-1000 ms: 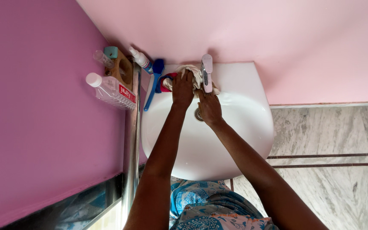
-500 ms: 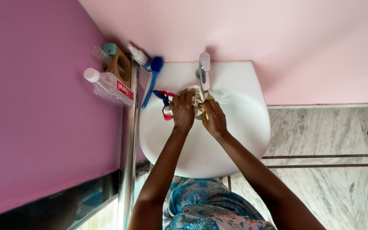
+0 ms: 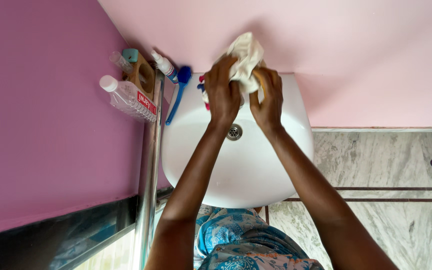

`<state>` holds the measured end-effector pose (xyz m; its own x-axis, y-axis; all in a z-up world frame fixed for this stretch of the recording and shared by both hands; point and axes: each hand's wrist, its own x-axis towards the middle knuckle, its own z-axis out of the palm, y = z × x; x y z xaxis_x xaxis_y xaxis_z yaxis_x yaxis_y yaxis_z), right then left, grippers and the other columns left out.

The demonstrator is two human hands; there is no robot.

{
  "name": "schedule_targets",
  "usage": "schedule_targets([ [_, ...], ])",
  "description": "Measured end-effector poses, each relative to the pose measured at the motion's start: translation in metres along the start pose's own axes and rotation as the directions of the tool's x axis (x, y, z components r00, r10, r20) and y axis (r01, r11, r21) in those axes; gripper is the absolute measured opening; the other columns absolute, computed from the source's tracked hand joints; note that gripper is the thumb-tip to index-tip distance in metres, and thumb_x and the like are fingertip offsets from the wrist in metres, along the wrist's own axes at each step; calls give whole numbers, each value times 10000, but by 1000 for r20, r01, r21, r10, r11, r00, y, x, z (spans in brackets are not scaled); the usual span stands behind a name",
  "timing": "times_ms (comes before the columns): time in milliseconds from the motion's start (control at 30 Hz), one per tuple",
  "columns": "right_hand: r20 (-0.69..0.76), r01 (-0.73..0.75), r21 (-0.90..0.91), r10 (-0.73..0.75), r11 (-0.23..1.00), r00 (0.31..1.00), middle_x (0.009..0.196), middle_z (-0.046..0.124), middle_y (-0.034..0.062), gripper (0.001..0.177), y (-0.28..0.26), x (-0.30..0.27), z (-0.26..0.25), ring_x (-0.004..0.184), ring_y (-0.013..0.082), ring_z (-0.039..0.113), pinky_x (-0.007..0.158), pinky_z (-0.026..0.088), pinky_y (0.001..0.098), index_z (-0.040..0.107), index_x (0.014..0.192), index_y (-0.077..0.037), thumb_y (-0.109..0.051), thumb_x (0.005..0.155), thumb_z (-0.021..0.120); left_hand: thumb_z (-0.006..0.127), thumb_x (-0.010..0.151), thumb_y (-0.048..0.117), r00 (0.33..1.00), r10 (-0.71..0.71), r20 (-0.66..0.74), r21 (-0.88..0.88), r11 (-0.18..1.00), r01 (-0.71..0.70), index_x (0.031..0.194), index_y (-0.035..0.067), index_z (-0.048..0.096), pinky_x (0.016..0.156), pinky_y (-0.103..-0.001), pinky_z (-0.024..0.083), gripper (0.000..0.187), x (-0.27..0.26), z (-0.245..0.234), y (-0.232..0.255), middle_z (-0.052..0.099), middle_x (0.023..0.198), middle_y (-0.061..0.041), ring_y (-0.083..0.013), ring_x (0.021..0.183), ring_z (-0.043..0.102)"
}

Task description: The person scrubs a small white cloth in a bathroom sink, applying liquid from a small bottle and rinsing it under the faucet.

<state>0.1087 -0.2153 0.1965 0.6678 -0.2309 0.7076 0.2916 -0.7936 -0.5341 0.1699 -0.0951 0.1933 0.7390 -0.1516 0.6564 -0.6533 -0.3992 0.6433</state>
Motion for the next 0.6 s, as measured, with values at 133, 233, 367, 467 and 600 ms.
schedule_targets([
  [133, 266, -257, 94, 224, 962, 937, 1160, 674, 159, 406, 67, 22, 32, 1071, 311, 682, 903, 568, 401, 613, 1288, -33, 17, 893, 697, 770, 841, 195, 965, -63, 254, 279, 960, -11, 1285, 76, 644, 937, -551, 403, 477, 25, 74, -58, 602, 1369, -188, -452, 1172, 540],
  [233, 405, -489, 154, 396, 859, 824, 1109, 743, 103, 343, 96, 19, 46, 1033, 246, 741, 888, 590, 364, 599, 1249, -60, -37, 928, 716, 759, 814, 138, 954, -165, 250, 201, 973, 115, 1232, 196, 699, 990, -458, 492, 426, 14, 97, -82, 640, 1397, -94, -372, 1146, 612],
  [367, 357, -466, 177, 385, 867, 851, 1118, 755, 92, 381, 103, 4, 54, 1033, 219, 746, 872, 598, 352, 590, 1278, -65, -23, 922, 718, 774, 842, 100, 937, -229, 264, 185, 965, 184, 1185, 243, 716, 962, -439, 518, 376, 16, 97, -84, 687, 1329, -31, -319, 1145, 660],
  [467, 341, -481, 173, 406, 859, 848, 1104, 759, 89, 367, 102, 3, 56, 1016, 207, 755, 859, 613, 340, 598, 1258, -64, -11, 918, 724, 789, 792, 71, 919, -304, 252, 263, 935, 237, 1162, 247, 719, 870, -433, 549, 416, 13, 97, -67, 652, 1354, -75, -389, 1056, 613],
  [600, 335, -471, 189, 394, 862, 856, 1096, 766, 90, 387, 101, -3, 54, 996, 207, 758, 829, 627, 326, 600, 1265, -63, 15, 903, 712, 785, 770, 9, 948, -243, 206, 306, 936, 174, 1165, 223, 719, 833, -435, 591, 454, 4, 93, -58, 634, 1385, -108, -400, 1043, 627],
])
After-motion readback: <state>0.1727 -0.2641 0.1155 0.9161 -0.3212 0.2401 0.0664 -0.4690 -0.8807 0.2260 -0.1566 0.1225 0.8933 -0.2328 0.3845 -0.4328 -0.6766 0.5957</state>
